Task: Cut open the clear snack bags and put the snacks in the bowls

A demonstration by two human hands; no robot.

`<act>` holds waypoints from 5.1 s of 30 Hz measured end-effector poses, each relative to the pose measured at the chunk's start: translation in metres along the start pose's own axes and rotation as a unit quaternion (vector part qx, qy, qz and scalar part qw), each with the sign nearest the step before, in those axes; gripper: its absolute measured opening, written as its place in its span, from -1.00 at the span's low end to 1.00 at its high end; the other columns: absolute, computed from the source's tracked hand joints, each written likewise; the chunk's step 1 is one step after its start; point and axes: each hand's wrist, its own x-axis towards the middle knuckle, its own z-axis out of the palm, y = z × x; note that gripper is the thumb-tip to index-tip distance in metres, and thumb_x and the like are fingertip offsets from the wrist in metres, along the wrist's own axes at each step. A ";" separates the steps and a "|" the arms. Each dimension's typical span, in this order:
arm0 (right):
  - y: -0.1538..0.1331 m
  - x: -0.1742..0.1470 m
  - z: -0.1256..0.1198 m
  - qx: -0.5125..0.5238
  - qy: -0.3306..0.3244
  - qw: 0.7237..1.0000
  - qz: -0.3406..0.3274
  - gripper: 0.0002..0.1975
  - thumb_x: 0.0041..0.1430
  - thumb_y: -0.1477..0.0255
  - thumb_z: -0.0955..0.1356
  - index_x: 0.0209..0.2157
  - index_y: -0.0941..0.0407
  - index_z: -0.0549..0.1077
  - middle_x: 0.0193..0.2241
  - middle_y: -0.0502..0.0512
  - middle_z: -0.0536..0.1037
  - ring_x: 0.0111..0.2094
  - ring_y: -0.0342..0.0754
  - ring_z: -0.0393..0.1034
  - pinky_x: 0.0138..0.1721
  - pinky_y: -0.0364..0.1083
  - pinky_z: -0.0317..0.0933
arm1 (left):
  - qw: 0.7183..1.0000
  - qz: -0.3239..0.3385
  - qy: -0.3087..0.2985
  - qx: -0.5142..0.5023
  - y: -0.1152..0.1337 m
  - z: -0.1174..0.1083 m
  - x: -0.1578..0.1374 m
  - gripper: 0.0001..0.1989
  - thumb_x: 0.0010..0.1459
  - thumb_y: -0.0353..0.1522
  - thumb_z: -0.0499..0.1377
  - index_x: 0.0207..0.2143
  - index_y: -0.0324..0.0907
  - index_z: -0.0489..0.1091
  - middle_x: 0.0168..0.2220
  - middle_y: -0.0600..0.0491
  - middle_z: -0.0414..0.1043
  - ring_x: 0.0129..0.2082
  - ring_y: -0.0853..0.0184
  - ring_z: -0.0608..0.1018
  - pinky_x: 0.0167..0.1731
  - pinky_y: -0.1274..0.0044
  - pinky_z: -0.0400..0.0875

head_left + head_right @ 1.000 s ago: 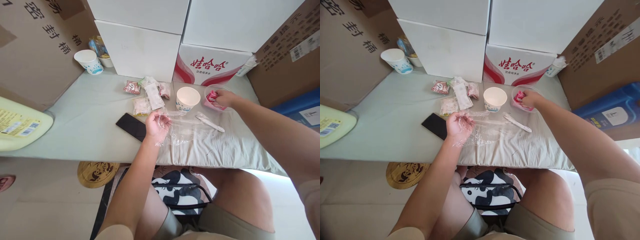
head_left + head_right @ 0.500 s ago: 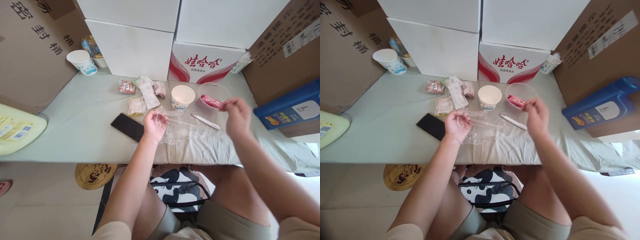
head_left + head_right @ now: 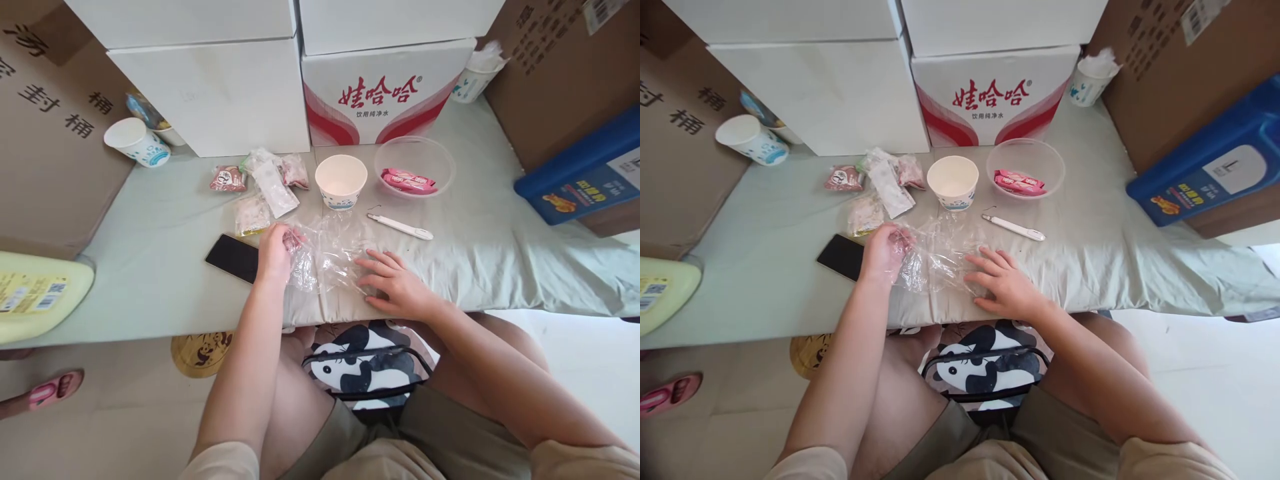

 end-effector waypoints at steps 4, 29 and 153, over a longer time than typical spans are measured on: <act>0.001 -0.003 -0.007 0.057 0.049 0.996 -0.039 -0.89 0.23 0.50 0.29 -0.36 0.07 0.43 -0.04 0.13 0.62 0.18 0.19 0.38 0.16 0.23 0.18 | 0.997 0.053 -0.015 0.048 -0.004 -0.003 0.002 -0.86 -0.10 -0.34 0.14 -0.54 -0.14 0.18 -0.59 0.17 0.31 -0.57 0.44 0.46 -0.50 0.60 0.32; 0.019 -0.007 -0.016 0.122 0.184 0.968 0.120 -0.92 0.28 0.41 0.28 -0.32 0.05 0.38 -0.41 0.06 0.57 -0.34 0.00 0.47 -0.24 -0.01 0.32 | 0.715 0.486 -0.113 0.490 -0.005 -0.031 -0.050 -0.87 0.19 -0.42 0.10 -0.35 -0.12 0.46 -0.17 -0.01 0.58 -0.06 0.22 0.59 0.03 0.29 0.43; 0.009 0.007 -0.034 0.443 0.360 0.748 0.337 -0.70 0.20 0.12 0.34 -0.28 0.02 0.23 -0.52 -0.15 0.43 -0.72 -0.26 0.20 -0.67 -0.20 0.08 | 0.938 0.217 -0.168 0.211 -0.010 -0.016 -0.033 -0.56 0.22 0.08 0.08 -0.29 -0.12 0.25 -0.61 0.18 0.39 -0.69 0.44 0.44 -0.64 0.60 0.34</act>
